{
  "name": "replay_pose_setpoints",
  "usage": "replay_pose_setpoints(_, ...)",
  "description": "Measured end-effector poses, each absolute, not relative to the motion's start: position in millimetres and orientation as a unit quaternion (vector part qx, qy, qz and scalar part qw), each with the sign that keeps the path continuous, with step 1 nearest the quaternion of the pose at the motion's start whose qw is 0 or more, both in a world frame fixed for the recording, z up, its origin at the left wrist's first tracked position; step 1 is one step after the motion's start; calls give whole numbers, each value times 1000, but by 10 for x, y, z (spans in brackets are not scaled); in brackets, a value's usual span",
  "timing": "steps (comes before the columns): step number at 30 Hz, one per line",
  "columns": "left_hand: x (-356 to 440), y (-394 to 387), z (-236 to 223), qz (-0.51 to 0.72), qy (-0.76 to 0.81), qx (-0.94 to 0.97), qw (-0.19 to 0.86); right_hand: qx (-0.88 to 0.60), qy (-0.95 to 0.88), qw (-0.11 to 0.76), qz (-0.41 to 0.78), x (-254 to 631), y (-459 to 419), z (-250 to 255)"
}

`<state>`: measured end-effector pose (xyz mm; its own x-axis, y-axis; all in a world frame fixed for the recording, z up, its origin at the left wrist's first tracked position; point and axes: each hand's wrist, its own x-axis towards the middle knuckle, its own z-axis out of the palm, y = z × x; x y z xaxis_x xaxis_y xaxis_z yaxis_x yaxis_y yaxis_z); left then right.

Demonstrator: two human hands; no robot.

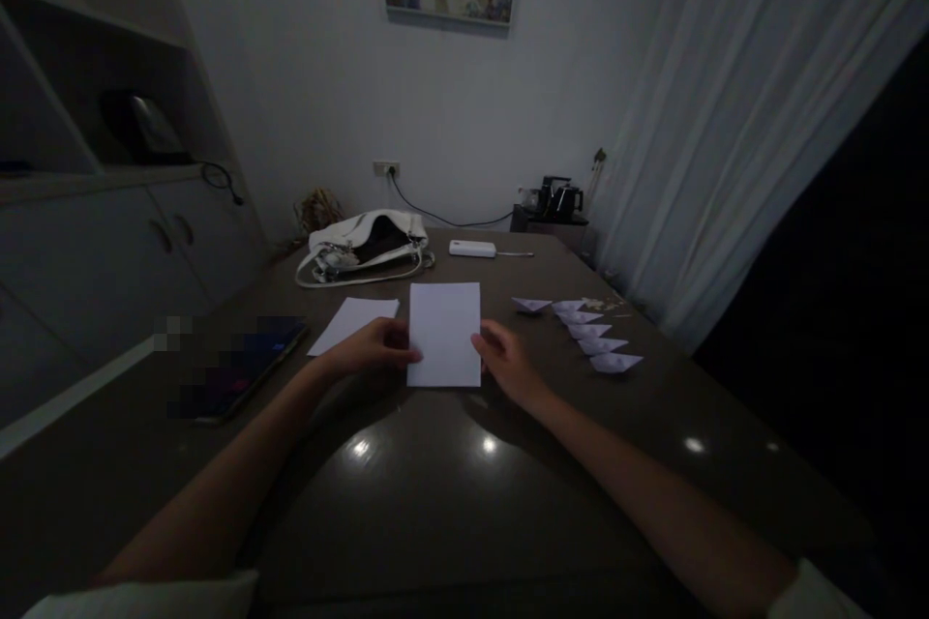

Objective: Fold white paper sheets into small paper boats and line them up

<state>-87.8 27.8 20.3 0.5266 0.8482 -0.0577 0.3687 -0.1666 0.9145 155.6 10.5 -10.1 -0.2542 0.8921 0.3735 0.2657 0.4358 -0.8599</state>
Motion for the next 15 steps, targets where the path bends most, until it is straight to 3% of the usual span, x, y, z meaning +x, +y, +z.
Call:
replay_pose_setpoints(4,-853,256,202,249,403,734,487,-404,-712,470,332,1558,119,-135)
replay_pose_setpoints(9,-822,282,151,308,432,725,439,-385,-675,472,417,1557,142,-137)
replay_pose_setpoints(15,-805,291,101,322,411,715,464,-378,-631,485,473,1562,187,-152)
